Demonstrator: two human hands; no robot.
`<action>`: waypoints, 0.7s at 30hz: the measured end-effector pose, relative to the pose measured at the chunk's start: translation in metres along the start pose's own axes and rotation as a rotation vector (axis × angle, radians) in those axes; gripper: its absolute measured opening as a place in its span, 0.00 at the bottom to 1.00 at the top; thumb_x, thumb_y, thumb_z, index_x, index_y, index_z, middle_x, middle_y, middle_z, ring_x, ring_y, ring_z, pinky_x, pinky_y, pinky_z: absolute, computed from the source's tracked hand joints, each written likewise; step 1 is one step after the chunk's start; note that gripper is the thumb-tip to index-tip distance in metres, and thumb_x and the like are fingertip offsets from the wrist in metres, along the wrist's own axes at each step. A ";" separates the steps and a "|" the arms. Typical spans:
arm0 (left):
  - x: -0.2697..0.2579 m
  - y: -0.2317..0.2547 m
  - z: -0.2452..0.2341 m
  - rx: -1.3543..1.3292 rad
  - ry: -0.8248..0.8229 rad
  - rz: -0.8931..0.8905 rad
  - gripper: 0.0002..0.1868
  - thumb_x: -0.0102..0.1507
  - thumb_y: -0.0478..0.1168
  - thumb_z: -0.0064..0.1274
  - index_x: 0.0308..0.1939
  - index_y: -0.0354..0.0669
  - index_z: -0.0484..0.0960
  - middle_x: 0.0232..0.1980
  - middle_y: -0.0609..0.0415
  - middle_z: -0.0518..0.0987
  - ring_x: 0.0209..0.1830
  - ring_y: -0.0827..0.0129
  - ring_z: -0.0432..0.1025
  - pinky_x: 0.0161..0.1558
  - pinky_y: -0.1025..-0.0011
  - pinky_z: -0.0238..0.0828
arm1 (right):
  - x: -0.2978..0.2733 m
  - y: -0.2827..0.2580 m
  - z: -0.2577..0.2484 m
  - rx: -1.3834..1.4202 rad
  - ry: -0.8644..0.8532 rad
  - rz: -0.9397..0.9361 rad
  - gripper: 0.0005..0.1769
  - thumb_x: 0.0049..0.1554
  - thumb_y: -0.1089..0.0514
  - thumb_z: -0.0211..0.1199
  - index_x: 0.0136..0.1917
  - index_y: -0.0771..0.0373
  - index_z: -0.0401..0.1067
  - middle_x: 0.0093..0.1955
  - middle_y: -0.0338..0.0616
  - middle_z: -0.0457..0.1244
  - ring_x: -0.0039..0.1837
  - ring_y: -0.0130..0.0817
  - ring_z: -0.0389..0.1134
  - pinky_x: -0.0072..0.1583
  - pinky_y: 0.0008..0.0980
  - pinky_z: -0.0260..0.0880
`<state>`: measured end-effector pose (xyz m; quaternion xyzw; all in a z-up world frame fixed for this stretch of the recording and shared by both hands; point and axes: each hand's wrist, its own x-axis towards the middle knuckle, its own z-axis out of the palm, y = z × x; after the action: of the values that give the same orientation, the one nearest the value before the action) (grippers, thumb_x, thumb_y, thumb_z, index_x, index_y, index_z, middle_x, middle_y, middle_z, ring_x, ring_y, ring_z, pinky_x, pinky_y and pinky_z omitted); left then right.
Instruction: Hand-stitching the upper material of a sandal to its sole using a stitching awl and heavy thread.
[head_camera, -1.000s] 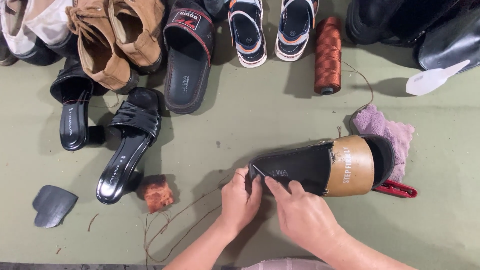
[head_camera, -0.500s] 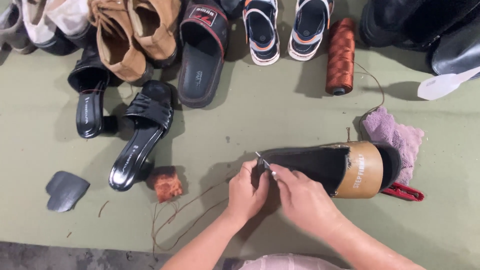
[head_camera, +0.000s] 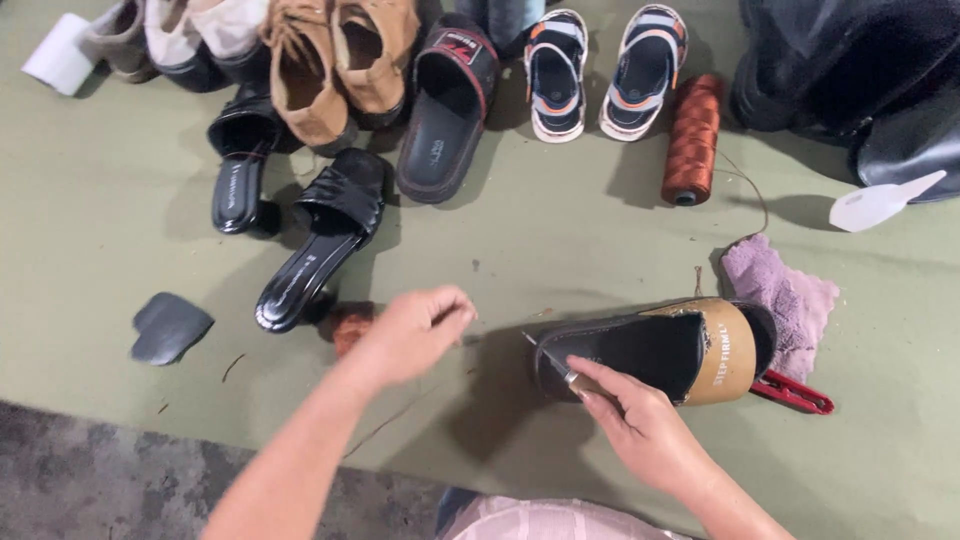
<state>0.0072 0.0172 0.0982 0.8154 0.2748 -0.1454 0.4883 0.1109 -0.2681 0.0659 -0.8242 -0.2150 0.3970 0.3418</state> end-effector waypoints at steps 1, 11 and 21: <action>0.002 0.008 -0.011 -0.001 0.011 -0.004 0.12 0.69 0.46 0.46 0.33 0.51 0.78 0.26 0.63 0.75 0.29 0.76 0.65 0.37 0.72 0.63 | -0.001 0.003 0.002 -0.002 -0.007 -0.009 0.26 0.61 0.52 0.54 0.73 0.42 0.70 0.65 0.28 0.74 0.66 0.18 0.74 0.66 0.22 0.69; -0.031 0.151 -0.134 0.445 0.478 0.600 0.14 0.72 0.53 0.47 0.40 0.51 0.78 0.36 0.61 0.79 0.37 0.71 0.73 0.41 0.65 0.67 | -0.003 0.002 0.015 -0.040 0.078 -0.010 0.25 0.60 0.52 0.56 0.71 0.45 0.72 0.61 0.26 0.75 0.63 0.20 0.73 0.65 0.22 0.68; -0.006 0.175 -0.105 0.554 0.462 0.687 0.18 0.69 0.38 0.44 0.24 0.54 0.61 0.20 0.65 0.56 0.20 0.77 0.54 0.25 0.65 0.50 | -0.005 0.013 0.017 -0.001 0.101 -0.108 0.28 0.60 0.47 0.54 0.73 0.48 0.68 0.64 0.28 0.74 0.68 0.21 0.72 0.66 0.24 0.68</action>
<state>0.1022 0.0428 0.2769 0.9688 0.0426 0.1408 0.1993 0.0958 -0.2733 0.0514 -0.8306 -0.2420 0.3358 0.3726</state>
